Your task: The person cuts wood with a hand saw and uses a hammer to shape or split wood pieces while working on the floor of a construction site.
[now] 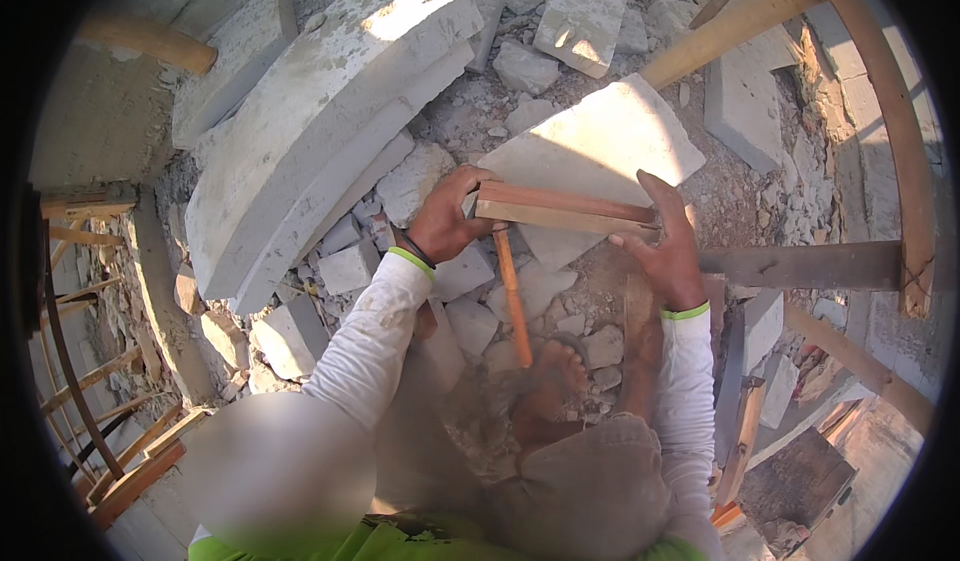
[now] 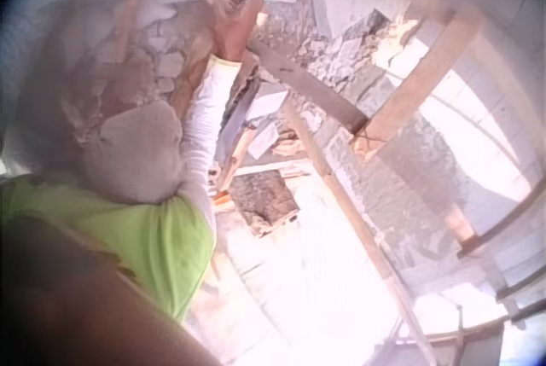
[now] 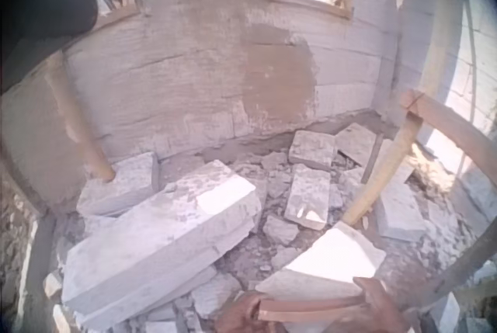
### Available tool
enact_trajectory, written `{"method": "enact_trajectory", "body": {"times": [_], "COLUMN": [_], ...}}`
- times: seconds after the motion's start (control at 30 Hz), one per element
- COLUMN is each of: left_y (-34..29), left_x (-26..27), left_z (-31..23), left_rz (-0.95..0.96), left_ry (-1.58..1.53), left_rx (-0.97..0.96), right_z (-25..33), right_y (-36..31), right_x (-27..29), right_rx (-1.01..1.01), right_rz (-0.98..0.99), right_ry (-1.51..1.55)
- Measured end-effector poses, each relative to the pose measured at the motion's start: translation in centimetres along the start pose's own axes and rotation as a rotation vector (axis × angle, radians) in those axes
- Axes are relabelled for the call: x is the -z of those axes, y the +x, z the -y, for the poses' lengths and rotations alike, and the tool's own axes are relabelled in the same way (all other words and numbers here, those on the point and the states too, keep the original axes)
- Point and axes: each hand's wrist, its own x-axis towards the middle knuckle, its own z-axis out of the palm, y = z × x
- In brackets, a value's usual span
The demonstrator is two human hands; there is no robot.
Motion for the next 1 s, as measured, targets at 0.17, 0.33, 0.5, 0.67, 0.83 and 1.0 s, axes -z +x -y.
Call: {"method": "enact_trajectory", "body": {"times": [0.17,0.33,0.5,0.67,0.83,1.0], "left_y": [-0.5,-0.5,-0.5,-0.3,-0.6,-0.4], "left_x": [-0.5,-0.9,-0.6,-0.8,-0.5,-0.7], "left_z": [1.3,1.4,0.1,0.0,0.0,0.2], "left_rz": [-0.031,-0.002,0.015,0.005,0.011,-0.005], "left_ry": [-0.152,-0.22,-0.07,-0.118,-0.111,-0.057], "left_rx": [0.013,0.124,0.164,0.157,0.208,0.108], "right_z": [-2.1,-3.5,-3.5,-4.1,-1.7,-2.2], "right_y": [-1.4,-2.0,-2.2,-2.6,-2.3,-2.3], "right_x": [-0.9,-1.7,-2.0,-1.6,-1.7,-1.8], "right_rx": [-0.122,-0.114,-0.364,-0.427,-0.344,-0.38], "right_rz": [-0.019,-0.169,-0.207,-0.204,-0.208,-0.233], "right_ry": [0.332,0.523,0.648,0.682,0.571,0.771]}}
